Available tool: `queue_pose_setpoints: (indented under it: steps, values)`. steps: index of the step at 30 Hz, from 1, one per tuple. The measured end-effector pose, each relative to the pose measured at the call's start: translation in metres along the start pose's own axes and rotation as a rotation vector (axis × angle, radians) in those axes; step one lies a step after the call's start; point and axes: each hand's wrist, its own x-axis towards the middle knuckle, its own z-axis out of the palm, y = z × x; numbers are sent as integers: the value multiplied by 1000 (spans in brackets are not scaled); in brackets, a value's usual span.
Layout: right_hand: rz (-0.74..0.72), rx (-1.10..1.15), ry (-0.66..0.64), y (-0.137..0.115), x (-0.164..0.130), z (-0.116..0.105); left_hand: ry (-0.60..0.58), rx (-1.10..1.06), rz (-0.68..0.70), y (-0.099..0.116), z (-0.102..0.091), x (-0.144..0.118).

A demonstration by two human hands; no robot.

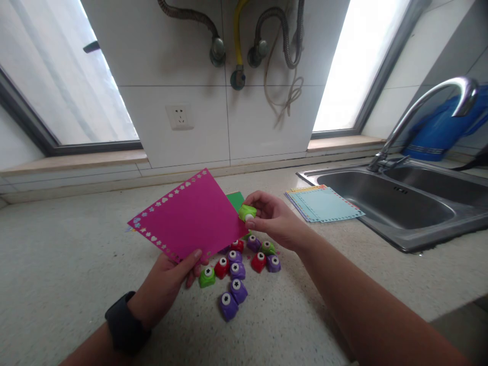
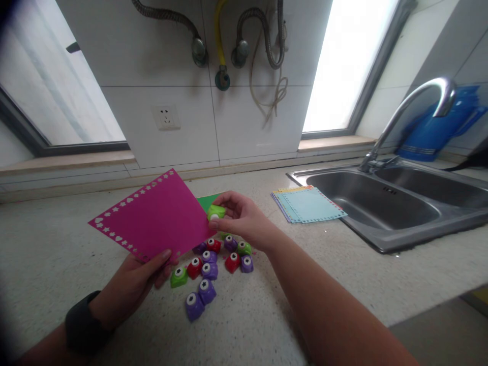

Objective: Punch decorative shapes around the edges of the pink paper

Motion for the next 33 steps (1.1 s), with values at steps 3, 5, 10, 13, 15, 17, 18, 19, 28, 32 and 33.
queue_pose_setpoints:
  steps: [3, 5, 10, 13, 15, 17, 18, 19, 28, 32, 33]
  values:
    - [-6, -52, 5, 0, 0, -2, 6, 21, 16, 0, 0, 0]
    - [6, -106, 15, 1, 0, -4, 7, 36, 21, 1, 0, 0]
    - [70, -220, -8, -1, 1, -5, 37, 64, 39, 2, 1, 0]
    - [111, -287, -2, -4, 1, -5, 58, 47, 38, 2, 1, -1]
    - [123, -326, -11, -5, 1, -7, 67, 30, 39, 2, 1, 0]
    - [122, -349, -37, -4, 1, -8, 74, 18, 45, 2, 1, 0]
    - [122, -354, -51, -4, 1, -9, 77, 14, 50, 3, 2, 0]
    - [120, -357, -63, -3, 0, -10, 78, 11, 55, 3, 2, 1]
    - [112, -279, -12, 11, 1, -4, 91, -36, 79, 10, 5, 1]
    - [127, -209, 0, 18, 1, 4, 83, -37, 86, 10, 5, 1]
    - [133, -186, 4, 20, 1, 6, 80, -33, 84, 9, 5, 0]
